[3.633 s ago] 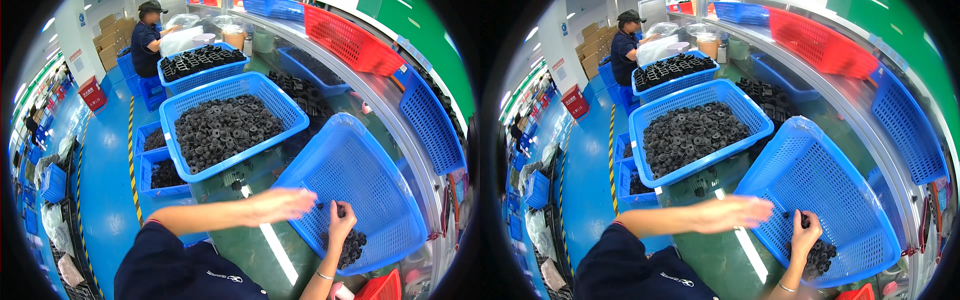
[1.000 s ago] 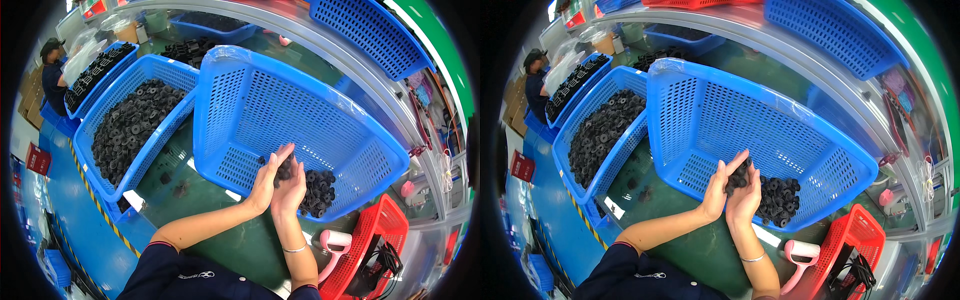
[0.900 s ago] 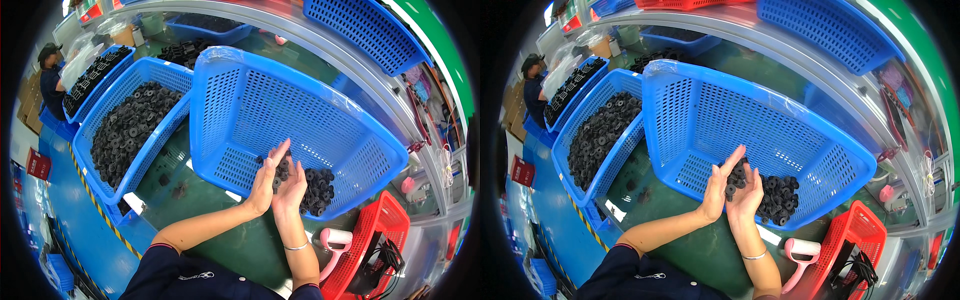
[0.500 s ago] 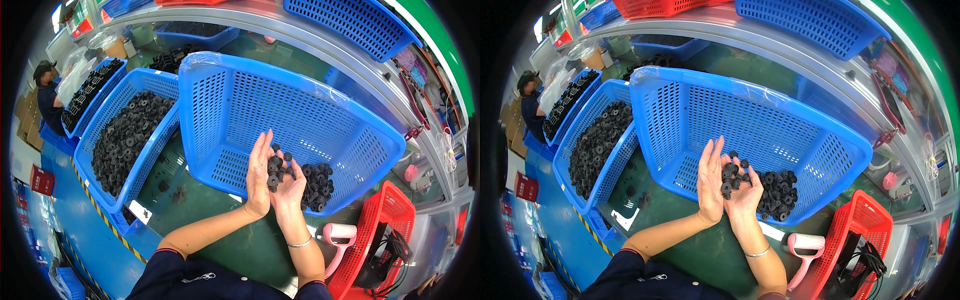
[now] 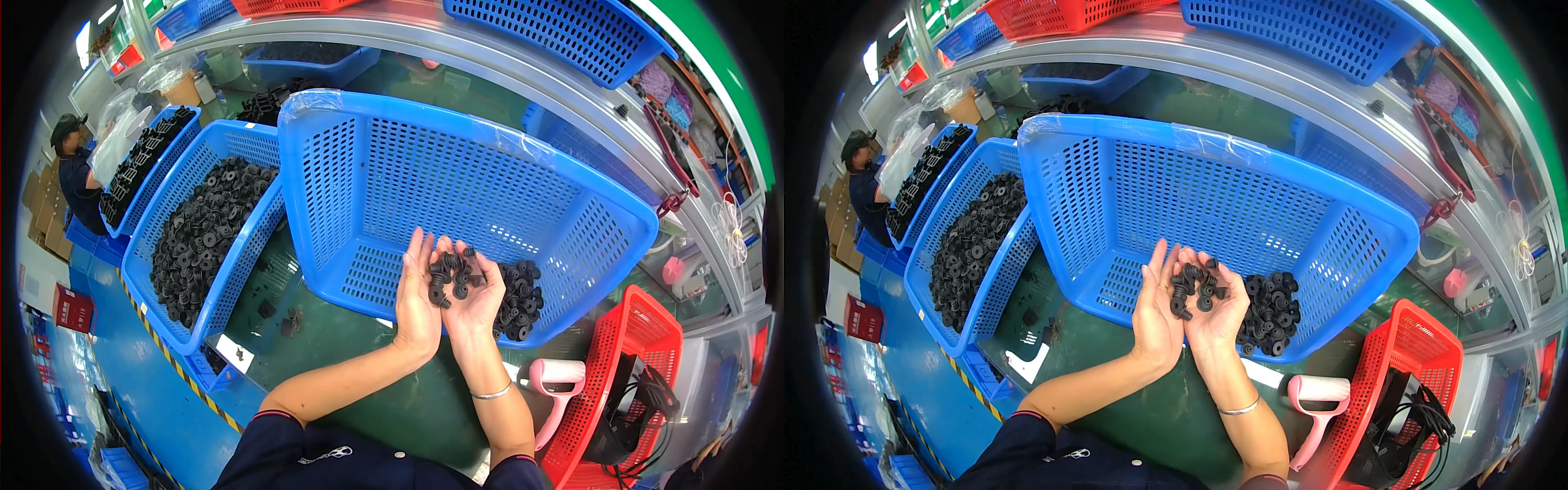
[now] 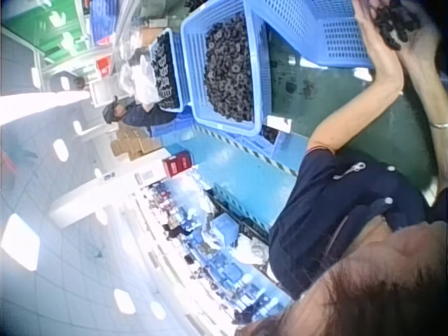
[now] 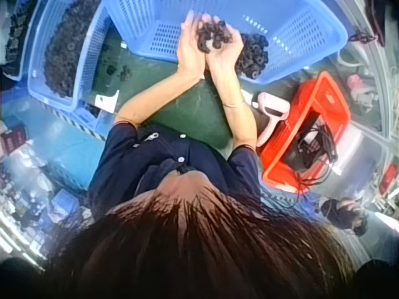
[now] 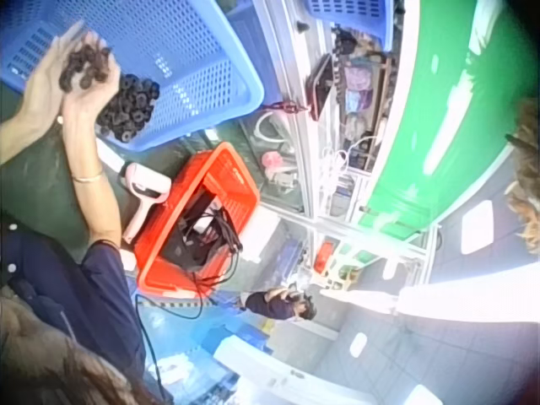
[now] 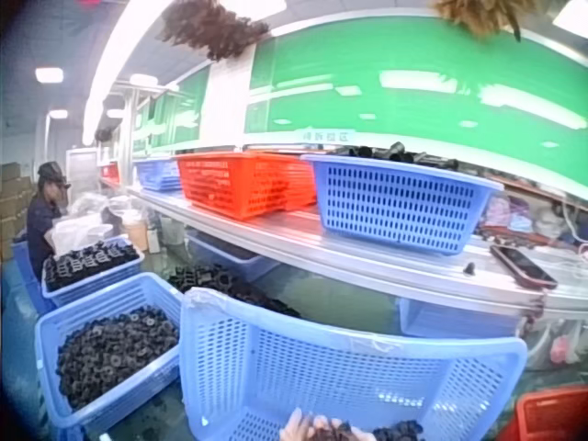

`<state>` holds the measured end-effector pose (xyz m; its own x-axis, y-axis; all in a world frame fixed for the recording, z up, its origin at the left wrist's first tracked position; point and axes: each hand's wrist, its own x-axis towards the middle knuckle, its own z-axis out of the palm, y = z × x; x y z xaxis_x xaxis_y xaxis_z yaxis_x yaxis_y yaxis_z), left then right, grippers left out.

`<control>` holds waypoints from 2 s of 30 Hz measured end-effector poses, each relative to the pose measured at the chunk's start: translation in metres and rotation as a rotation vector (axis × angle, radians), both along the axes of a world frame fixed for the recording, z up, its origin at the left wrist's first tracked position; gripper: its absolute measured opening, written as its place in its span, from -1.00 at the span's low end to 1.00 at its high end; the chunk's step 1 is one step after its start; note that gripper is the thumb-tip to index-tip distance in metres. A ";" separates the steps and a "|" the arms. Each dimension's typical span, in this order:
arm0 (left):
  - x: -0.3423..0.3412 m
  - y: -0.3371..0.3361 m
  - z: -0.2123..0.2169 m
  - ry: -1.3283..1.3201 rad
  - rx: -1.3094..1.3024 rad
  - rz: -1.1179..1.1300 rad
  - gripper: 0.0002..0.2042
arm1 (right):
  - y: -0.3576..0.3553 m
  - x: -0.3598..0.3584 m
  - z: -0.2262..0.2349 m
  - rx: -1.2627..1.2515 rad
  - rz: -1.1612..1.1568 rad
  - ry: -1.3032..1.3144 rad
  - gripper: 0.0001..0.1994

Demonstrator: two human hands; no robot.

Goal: Sorting and inspecting small black plastic components in a factory setting.

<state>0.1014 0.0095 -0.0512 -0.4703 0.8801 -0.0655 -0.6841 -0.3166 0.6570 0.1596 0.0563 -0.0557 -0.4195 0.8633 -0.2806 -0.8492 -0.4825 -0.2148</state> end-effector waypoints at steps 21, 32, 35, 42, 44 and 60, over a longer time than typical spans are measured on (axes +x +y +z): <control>-0.027 0.008 -0.033 -0.973 0.165 -0.614 -0.77 | -0.011 -0.008 0.001 1.397 -0.364 -1.266 -0.86; -0.086 -0.023 0.026 -1.014 -0.235 -0.420 -0.78 | 0.020 0.042 0.036 1.025 -0.265 -1.419 -0.88; -0.125 -0.057 0.065 -0.879 -0.170 -0.300 -0.79 | 0.021 0.048 0.039 1.205 -0.095 -1.638 -0.79; -0.237 -0.122 0.105 0.019 -0.089 0.213 -0.72 | 0.014 0.032 0.007 1.581 0.071 -1.878 -0.55; -0.266 -0.127 0.100 0.388 -0.184 0.321 -0.70 | 0.007 0.019 0.005 1.552 0.143 -1.989 -0.54; -0.224 -0.130 0.096 1.843 -0.557 0.691 -0.63 | 0.010 -0.022 -0.024 1.461 0.067 -1.861 -0.78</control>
